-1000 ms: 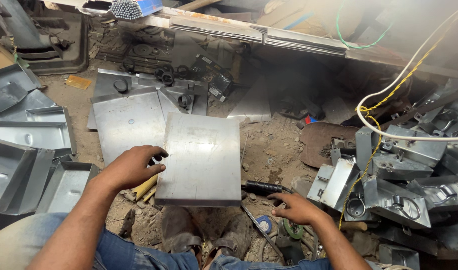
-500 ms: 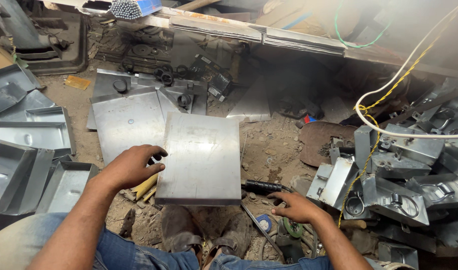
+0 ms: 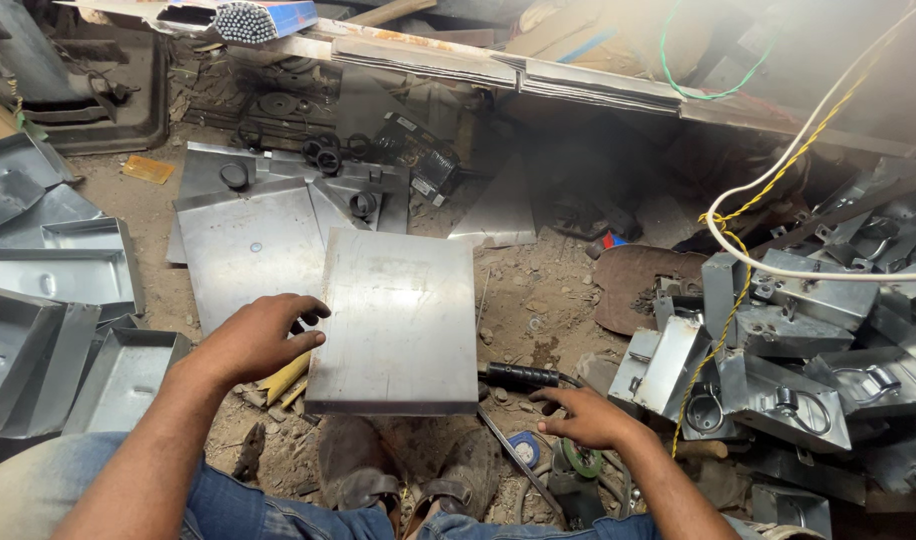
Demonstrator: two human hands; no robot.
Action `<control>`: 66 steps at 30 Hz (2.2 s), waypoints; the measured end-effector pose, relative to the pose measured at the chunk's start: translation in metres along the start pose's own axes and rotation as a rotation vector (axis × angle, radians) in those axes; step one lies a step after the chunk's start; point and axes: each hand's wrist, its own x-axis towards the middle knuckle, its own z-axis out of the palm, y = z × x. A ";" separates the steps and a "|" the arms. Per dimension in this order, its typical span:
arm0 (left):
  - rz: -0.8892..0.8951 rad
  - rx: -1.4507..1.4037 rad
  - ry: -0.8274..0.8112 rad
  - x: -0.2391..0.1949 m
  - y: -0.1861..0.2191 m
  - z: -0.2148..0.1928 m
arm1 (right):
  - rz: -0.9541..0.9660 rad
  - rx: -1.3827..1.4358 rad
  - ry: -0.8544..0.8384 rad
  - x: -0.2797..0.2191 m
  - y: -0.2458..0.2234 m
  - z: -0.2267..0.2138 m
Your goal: The person assembles a metal box by positioning metal sheets, measuring them with a ruler, and joining a metal strap to a sheet using a welding tool.
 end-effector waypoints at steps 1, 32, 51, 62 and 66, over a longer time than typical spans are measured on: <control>0.001 0.004 -0.003 0.000 0.000 0.000 | -0.002 -0.007 -0.002 0.002 0.003 0.001; -0.098 0.111 -0.016 0.010 -0.024 0.013 | -0.015 -0.143 0.888 0.310 0.104 -0.144; -0.323 0.240 -0.015 0.071 -0.187 0.110 | 0.157 -0.665 0.887 0.487 0.151 -0.219; -0.256 0.148 0.084 0.036 -0.066 0.067 | -0.153 0.125 1.326 0.294 0.134 -0.224; -0.113 0.052 0.044 0.013 -0.015 0.039 | -0.457 0.542 1.228 0.235 0.095 -0.219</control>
